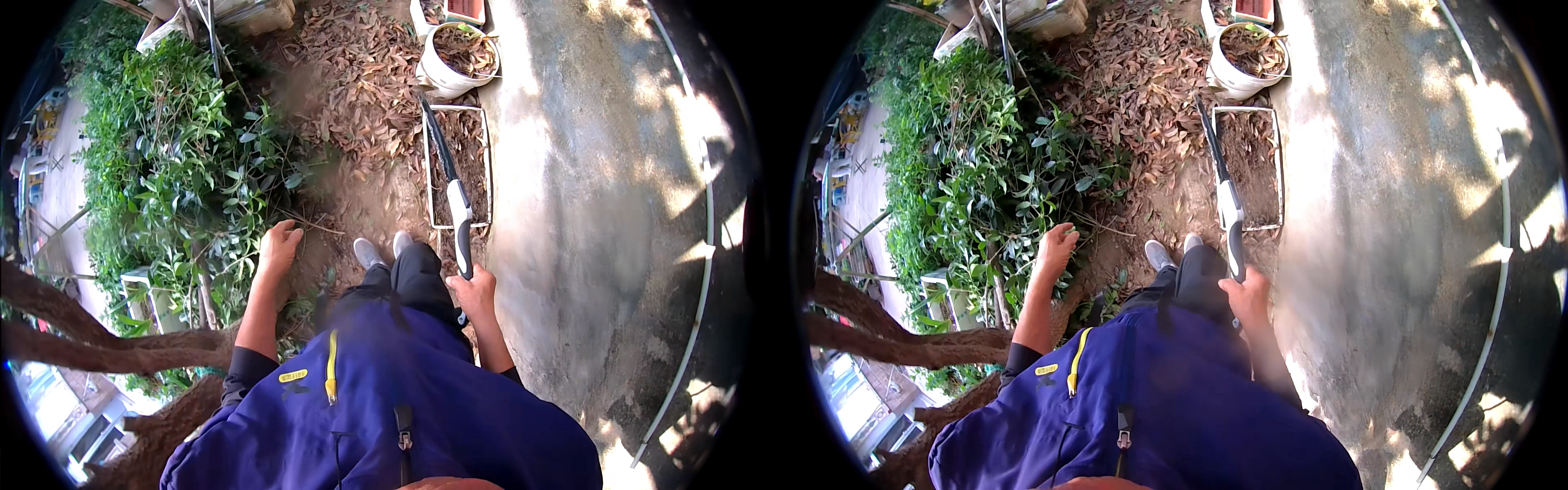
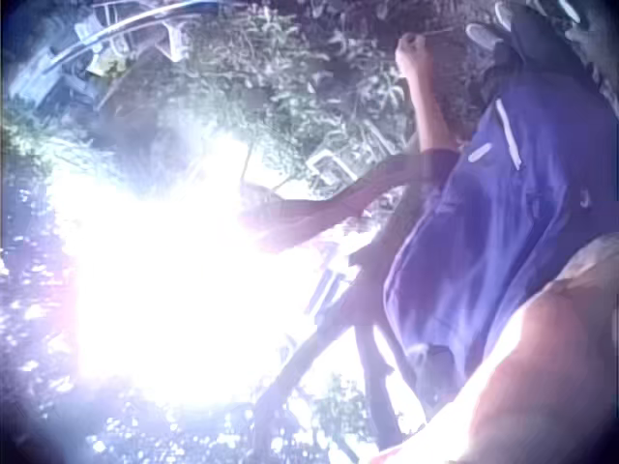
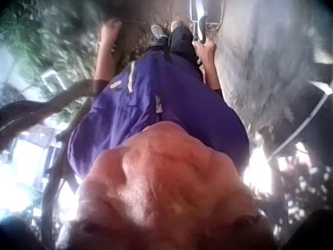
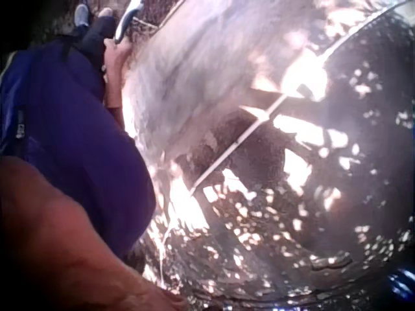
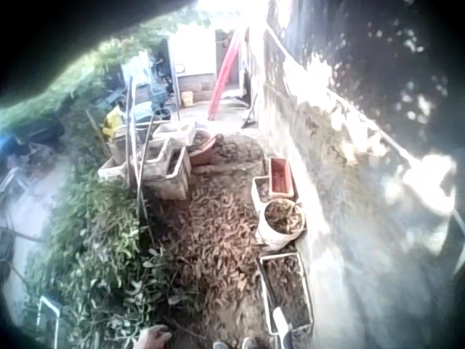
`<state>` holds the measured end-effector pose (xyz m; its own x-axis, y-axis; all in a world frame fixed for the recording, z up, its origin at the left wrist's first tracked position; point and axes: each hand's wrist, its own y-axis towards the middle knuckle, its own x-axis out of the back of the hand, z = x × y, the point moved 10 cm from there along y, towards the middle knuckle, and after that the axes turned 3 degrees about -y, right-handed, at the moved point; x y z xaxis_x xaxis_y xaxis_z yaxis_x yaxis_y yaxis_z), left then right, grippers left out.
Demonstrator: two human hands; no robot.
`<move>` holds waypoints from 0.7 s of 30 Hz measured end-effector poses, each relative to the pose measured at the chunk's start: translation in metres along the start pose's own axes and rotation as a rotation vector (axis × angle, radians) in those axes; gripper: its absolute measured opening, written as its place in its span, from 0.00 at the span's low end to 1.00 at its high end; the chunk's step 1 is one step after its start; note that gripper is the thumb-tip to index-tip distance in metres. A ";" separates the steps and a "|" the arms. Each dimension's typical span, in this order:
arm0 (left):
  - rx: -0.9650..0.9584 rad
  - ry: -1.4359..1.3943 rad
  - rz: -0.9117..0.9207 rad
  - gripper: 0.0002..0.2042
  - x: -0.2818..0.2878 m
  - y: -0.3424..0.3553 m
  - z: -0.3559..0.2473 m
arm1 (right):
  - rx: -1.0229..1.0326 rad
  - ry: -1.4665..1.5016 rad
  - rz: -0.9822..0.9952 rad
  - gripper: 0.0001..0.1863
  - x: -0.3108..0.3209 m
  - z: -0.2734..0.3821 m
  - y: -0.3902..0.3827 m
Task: The person uses a hand saw to cut a thick tree branch in a garden. They saw through the branch, then walk to a tool shed to retrieve a second saw before returning to the tree to continue cutting.
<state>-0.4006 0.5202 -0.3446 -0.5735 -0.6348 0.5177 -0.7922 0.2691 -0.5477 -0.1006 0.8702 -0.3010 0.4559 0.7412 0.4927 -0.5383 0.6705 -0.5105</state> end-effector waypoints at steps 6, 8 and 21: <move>-0.103 0.138 0.102 0.22 -0.020 0.098 -0.099 | -0.124 0.108 0.003 0.07 -0.008 0.016 0.065; -0.115 0.138 0.096 0.21 -0.025 0.132 -0.117 | -0.119 0.048 0.017 0.08 -0.015 0.022 0.105; 0.524 -0.018 0.044 0.17 0.022 0.261 -0.015 | -0.068 -0.033 0.089 0.12 0.007 0.227 0.338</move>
<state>-0.6230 0.5875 -0.4667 -0.5967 -0.6444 0.4782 -0.5545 -0.0997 -0.8262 -0.4400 1.0952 -0.3105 0.3836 0.7974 0.4658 -0.5257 0.6032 -0.5998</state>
